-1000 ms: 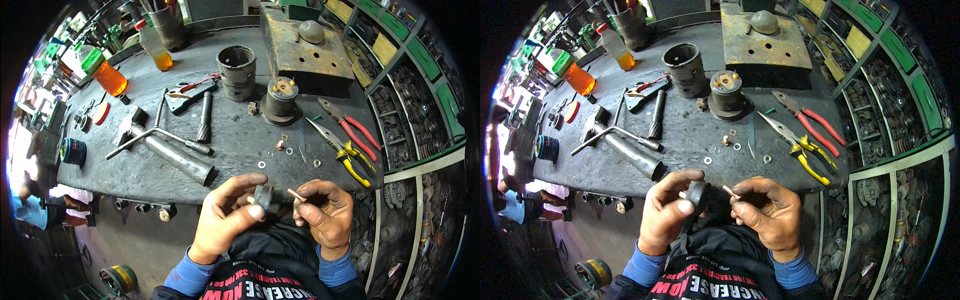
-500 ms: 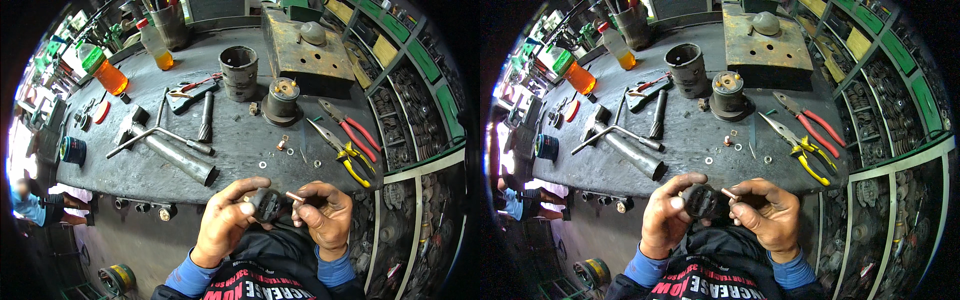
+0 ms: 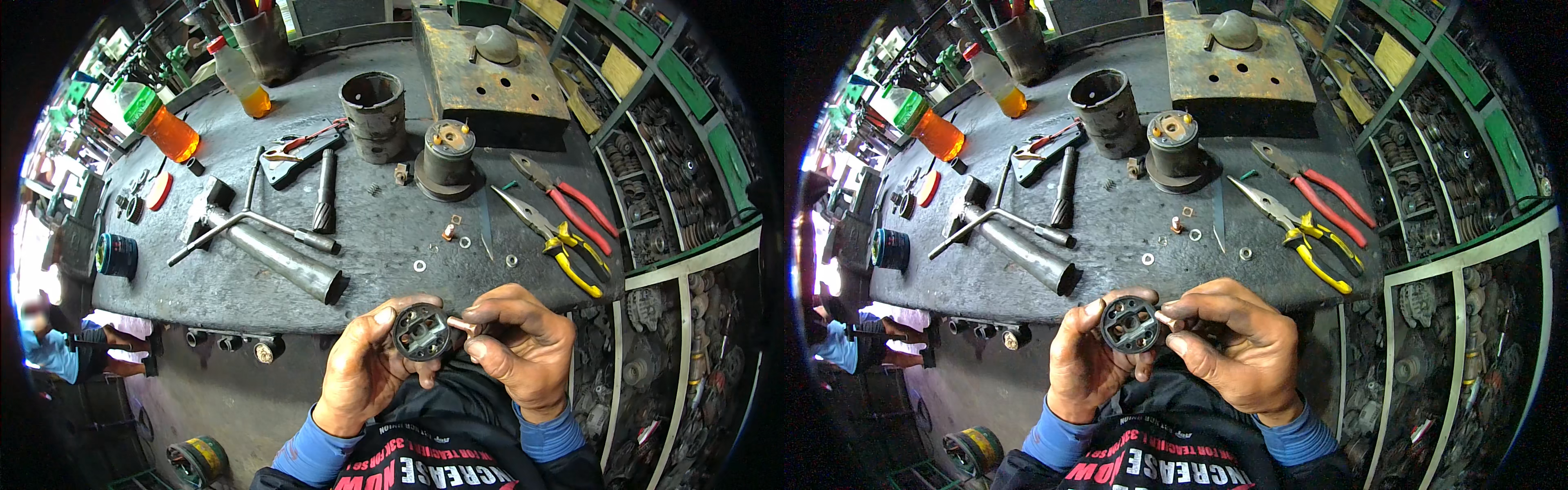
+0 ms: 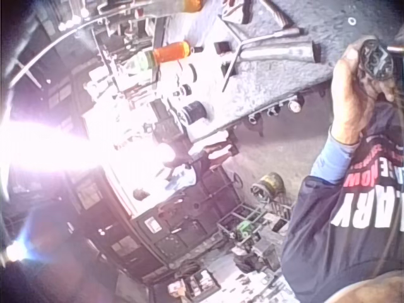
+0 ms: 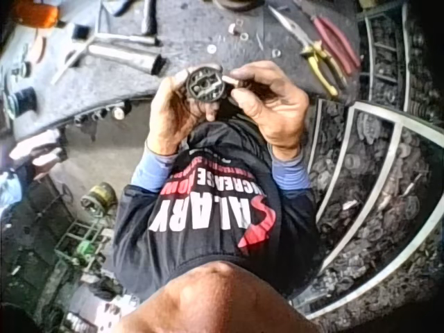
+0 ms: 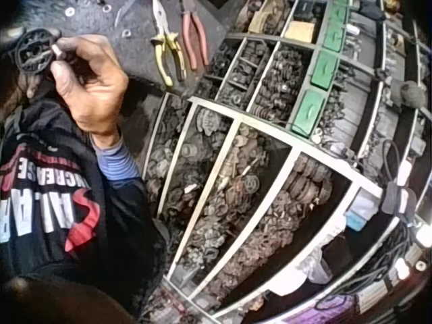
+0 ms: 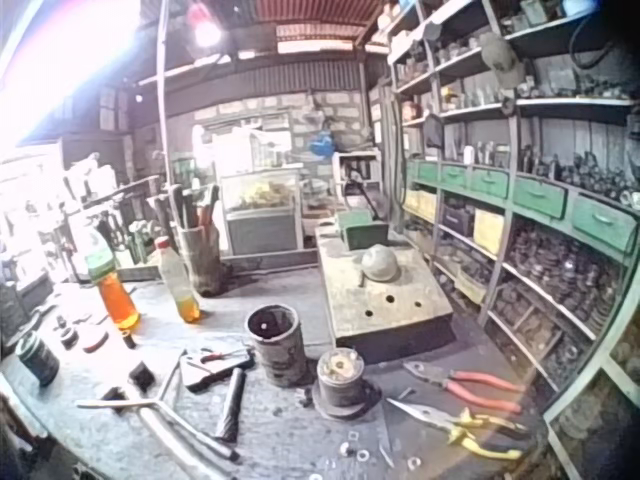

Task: The person assembles small mechanical components on a workbench, inserting pins and washers into a cylindrical housing and aligning parts by hand. They repeatedly pick up, insert, and adjust small metal pieces while seated at a cluttered workshop table.

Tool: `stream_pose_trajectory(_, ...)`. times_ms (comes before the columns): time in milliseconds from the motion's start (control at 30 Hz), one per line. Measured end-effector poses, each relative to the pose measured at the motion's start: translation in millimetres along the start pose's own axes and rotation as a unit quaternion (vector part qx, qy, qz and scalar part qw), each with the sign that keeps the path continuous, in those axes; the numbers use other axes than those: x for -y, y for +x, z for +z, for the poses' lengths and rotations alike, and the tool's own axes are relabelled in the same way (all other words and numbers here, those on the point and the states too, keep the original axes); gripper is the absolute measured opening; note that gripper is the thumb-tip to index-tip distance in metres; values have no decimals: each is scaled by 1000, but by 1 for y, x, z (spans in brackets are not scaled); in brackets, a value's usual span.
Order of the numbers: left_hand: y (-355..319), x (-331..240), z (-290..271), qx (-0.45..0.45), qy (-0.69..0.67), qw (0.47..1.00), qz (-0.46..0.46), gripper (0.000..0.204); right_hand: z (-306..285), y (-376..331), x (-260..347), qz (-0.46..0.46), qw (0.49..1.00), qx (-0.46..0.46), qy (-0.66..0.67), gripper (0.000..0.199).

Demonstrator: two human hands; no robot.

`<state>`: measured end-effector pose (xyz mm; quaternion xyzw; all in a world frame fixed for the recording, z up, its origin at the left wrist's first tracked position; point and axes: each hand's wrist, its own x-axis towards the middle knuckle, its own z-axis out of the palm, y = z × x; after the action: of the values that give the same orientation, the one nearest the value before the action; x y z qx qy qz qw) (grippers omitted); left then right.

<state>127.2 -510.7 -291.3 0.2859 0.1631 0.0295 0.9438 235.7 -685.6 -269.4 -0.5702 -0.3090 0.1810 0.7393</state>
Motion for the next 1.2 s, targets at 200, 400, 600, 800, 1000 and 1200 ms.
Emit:
stream_pose_trajectory(200, 1, 1, -7, 56, 9, 998, -4, 62, -1, 0, -2, -24, 999, 14, -41, 30)
stream_pose_trajectory(400, 0, 2, 0, -7, 69, 998, -4, 65, 0, 1, -2, -31, 998, 20, -43, 29)
stream_pose_trajectory(600, -1, 1, 1, 10, 86, 996, -12, 65, -2, -2, -3, -26, 998, 20, -47, 28)
stream_pose_trajectory(800, -3, 3, 4, -3, 104, 995, 0, 63, -5, -5, -2, -11, 999, 11, -47, 27)
stream_pose_trajectory(1000, -9, -12, 14, -68, 321, 933, 149, 42, -16, 24, -3, 39, 988, -99, 110, 25)
stream_pose_trajectory(1200, -5, -25, 18, -63, 381, 906, 174, 44, -18, 63, 0, 32, 945, -30, -324, 22)
